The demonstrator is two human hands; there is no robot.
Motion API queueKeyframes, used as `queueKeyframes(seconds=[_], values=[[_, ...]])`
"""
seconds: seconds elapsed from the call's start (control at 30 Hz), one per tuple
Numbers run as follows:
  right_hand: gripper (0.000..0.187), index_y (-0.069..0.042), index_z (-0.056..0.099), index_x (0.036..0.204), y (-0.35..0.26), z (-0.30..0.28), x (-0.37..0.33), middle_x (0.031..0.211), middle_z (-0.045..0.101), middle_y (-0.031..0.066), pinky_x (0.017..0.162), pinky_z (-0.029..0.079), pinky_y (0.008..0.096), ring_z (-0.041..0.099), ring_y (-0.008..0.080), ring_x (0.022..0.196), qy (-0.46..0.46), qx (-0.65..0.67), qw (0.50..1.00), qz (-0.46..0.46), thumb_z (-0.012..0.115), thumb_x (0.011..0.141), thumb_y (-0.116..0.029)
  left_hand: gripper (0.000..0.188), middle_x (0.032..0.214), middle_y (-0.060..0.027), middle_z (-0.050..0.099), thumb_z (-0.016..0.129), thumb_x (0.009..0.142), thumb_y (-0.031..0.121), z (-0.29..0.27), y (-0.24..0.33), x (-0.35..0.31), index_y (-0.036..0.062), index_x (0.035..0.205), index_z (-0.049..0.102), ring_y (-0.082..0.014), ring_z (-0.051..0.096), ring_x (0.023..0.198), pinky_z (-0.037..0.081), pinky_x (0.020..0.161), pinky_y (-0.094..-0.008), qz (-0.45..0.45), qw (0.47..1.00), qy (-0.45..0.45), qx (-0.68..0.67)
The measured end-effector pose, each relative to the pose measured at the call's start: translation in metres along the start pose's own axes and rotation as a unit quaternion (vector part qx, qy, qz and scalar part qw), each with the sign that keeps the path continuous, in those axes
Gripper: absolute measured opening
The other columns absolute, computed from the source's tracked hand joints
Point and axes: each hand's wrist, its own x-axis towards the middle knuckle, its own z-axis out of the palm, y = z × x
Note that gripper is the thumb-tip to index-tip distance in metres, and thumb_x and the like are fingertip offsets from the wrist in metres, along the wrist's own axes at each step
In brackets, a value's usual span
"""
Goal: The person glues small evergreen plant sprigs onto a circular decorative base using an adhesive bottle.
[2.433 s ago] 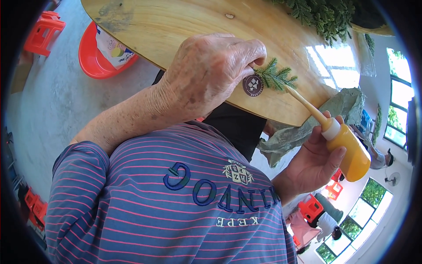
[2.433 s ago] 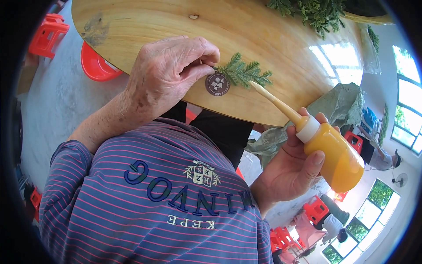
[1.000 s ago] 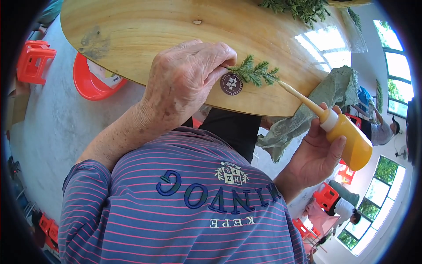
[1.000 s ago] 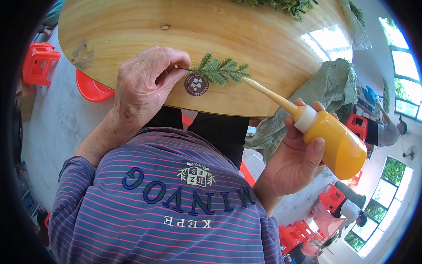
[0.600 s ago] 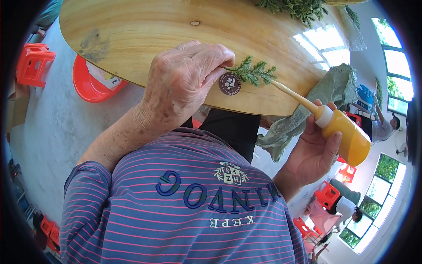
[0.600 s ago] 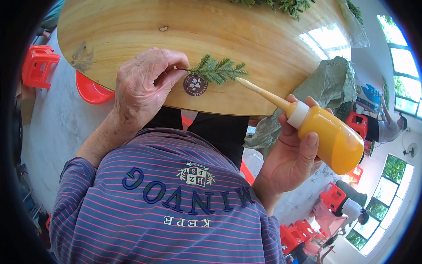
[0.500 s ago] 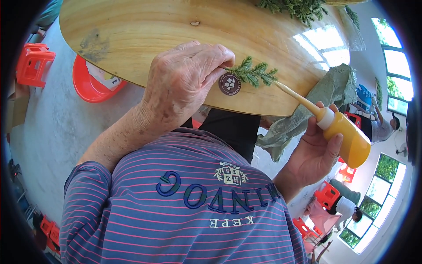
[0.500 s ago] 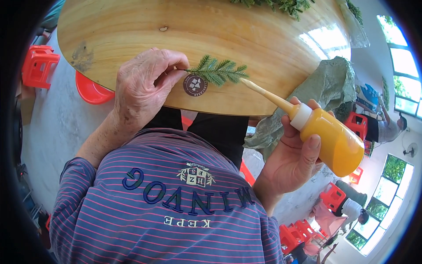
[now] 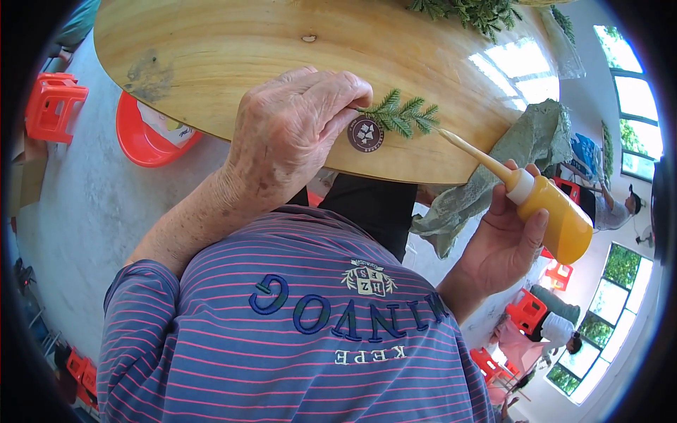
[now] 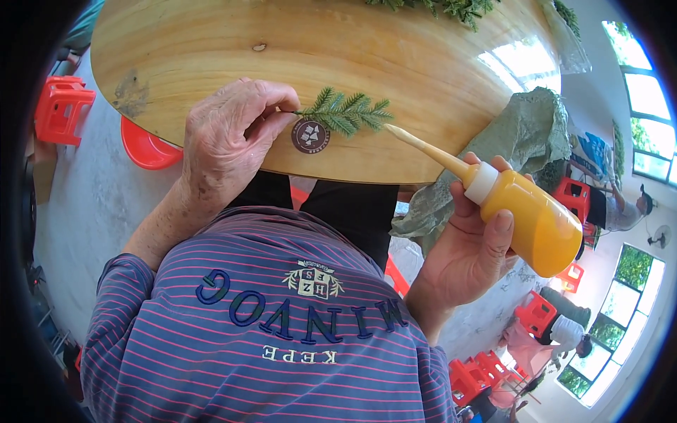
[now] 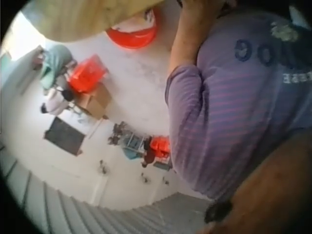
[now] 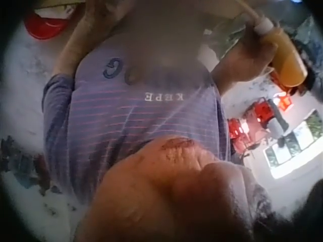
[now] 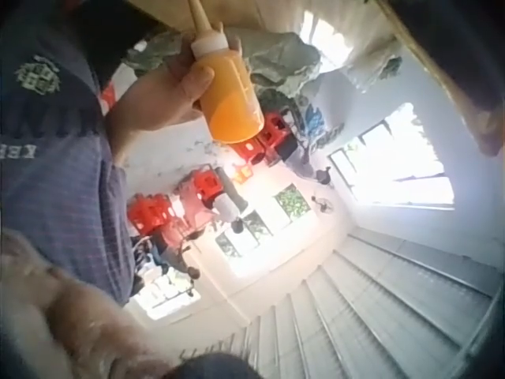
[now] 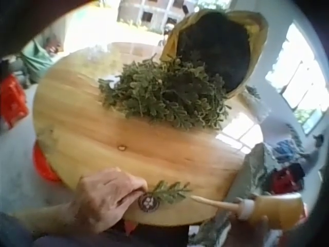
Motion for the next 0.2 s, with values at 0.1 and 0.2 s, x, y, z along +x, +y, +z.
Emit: queueKeyframes(seconds=[0.1,0.2], values=[[0.045,0.006,0.033,0.126,-0.0016,-0.003,0.0002,0.122,0.046,0.0295,0.083,0.056,0.0397,0.05,0.0446,0.112,-0.003,0.011,1.0,-0.001,0.053,0.092,-0.015,0.02,0.075,-0.0057,0.062,0.07,0.07,0.003,0.0006,0.0006,0.0,0.0076,0.086,0.06,-0.0232,0.06,0.069,0.049,0.06,-0.033,-0.003,1.0,0.0,-0.003],[0.048,0.006,0.031,0.128,-0.0014,-0.0029,0.0003,0.123,0.045,0.0295,0.083,0.056,0.0394,0.05,0.0449,0.112,-0.001,0.012,1.0,0.0,0.053,0.092,-0.016,0.02,0.075,-0.0058,0.062,0.07,0.07,0.003,0.0008,0.0011,0.0,0.0077,0.086,0.06,-0.0231,0.06,0.069,0.049,0.06,-0.0329,-0.006,1.0,-0.005,-0.003]])
